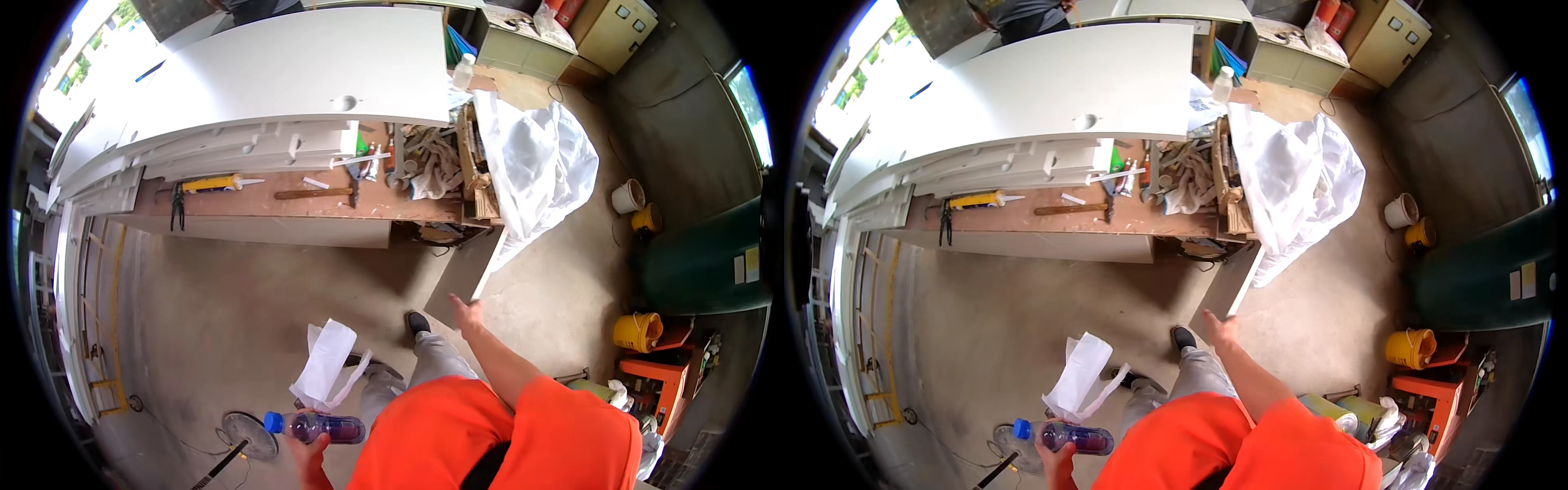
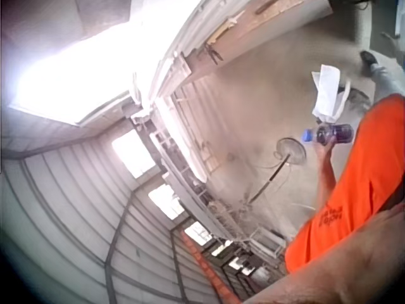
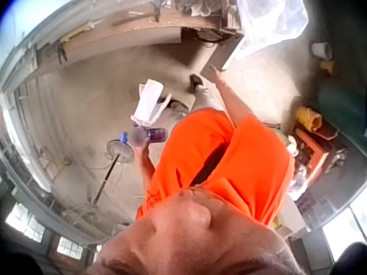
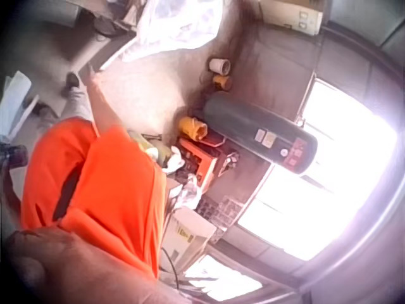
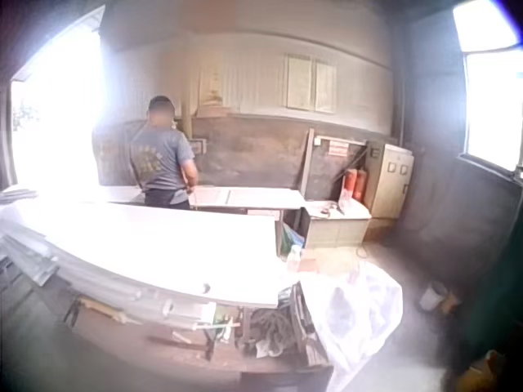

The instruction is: The person wipes the surface of several white rectangular panels with a white cloth. They handle the panels one at a time, lifting and turning them to clean different sides. The person also handles a water bottle, placing it on the table and later picking it up.

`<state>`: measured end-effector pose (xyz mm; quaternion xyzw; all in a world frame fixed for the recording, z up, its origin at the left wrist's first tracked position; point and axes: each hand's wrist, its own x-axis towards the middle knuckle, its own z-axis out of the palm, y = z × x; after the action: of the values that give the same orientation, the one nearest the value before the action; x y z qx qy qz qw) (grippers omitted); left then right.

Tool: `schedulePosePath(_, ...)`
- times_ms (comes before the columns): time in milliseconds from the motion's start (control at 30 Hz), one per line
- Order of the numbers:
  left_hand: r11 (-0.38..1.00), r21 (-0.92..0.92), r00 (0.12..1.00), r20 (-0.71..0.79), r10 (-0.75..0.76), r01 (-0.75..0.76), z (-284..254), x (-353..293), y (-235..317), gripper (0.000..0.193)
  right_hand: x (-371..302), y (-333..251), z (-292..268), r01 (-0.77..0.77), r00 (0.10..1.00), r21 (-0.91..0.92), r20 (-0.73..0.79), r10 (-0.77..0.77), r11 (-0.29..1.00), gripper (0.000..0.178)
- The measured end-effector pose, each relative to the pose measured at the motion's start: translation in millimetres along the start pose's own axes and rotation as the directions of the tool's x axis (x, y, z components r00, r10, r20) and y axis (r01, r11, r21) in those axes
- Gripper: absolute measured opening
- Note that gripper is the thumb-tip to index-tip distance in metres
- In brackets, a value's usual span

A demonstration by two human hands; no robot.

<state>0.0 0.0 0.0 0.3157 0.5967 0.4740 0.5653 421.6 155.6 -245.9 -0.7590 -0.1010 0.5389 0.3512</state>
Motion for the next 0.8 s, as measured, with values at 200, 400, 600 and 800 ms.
schedulePosePath(200,0.981,-0.113,0.988,-0.018,0.154,-0.155,-82,9,27,0.072,-56,-81,174,0.537,0.720,-0.264,0.637,-0.273,0.801,0.079)
schedulePosePath(400,0.912,-0.174,0.928,-0.034,0.371,-0.371,-206,-16,89,0.068,-280,-65,339,0.938,0.021,-0.010,0.999,-0.028,0.346,0.132)
schedulePosePath(600,0.892,-0.154,0.905,-0.116,0.410,-0.424,-302,4,107,0.067,-333,19,448,0.749,-0.075,-0.286,0.860,0.505,0.598,0.037)
schedulePosePath(800,0.937,0.038,0.833,-0.445,0.328,-0.348,-414,52,87,0.064,-293,-27,607,0.632,0.419,-0.241,0.906,-0.063,0.737,0.015)
